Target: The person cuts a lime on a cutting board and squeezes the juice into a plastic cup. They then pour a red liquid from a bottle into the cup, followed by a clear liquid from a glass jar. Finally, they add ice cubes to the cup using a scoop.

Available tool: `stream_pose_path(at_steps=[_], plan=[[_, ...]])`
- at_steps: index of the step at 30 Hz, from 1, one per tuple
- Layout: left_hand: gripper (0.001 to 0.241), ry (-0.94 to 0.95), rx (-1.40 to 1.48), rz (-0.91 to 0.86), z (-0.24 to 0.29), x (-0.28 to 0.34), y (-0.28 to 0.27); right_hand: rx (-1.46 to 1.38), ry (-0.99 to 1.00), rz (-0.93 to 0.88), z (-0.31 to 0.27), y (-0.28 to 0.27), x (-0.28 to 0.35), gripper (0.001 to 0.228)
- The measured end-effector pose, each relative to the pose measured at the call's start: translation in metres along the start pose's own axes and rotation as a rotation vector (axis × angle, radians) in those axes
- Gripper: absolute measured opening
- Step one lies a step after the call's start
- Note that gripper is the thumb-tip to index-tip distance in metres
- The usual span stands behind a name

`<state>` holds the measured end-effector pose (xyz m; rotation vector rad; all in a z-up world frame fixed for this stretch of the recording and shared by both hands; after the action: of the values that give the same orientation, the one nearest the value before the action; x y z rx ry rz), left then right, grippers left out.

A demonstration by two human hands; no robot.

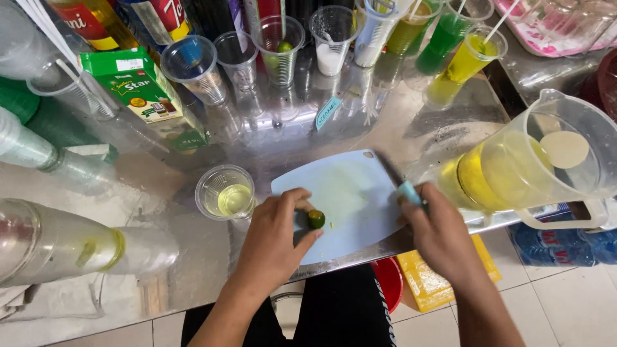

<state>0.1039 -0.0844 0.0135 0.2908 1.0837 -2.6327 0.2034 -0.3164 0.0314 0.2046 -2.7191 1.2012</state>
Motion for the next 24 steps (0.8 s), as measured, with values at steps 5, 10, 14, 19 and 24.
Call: stream_pose_path(at_steps=[5, 10, 14, 19, 24], plan=[[0.040, -0.050, -0.015, 0.080, -0.006, 0.003, 0.004, 0.042, -0.090, 0.034, 0.008, 0.003, 0.014, 0.015], [0.035, 0.146, -0.047, 0.216, 0.007, 0.001, 0.000, 0.073, -0.263, 0.024, 0.006, 0.018, 0.027, 0.027], [0.029, 0.218, -0.062, 0.261, 0.016, 0.002, -0.003, 0.191, -0.251, -0.038, 0.001, 0.033, 0.045, 0.052], [0.026, 0.275, -0.034, 0.303, 0.022, 0.002, -0.005, 0.193, -0.443, 0.040, -0.003, 0.050, 0.062, 0.055], [0.017, 0.300, -0.066, 0.301, 0.029, 0.002, -0.008, 0.189, -0.632, 0.241, -0.027, 0.047, 0.083, 0.044]])
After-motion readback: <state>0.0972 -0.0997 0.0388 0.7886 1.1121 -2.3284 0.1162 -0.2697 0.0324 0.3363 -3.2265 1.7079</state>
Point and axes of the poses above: each hand's wrist, its own x-axis away from the middle knuckle, its own y-axis out of the palm, z = x × y, the point moved 7 cm from there along -x, towards the middle knuckle, and after that the axes turned 9 degrees about z, right-handed, at the moved point
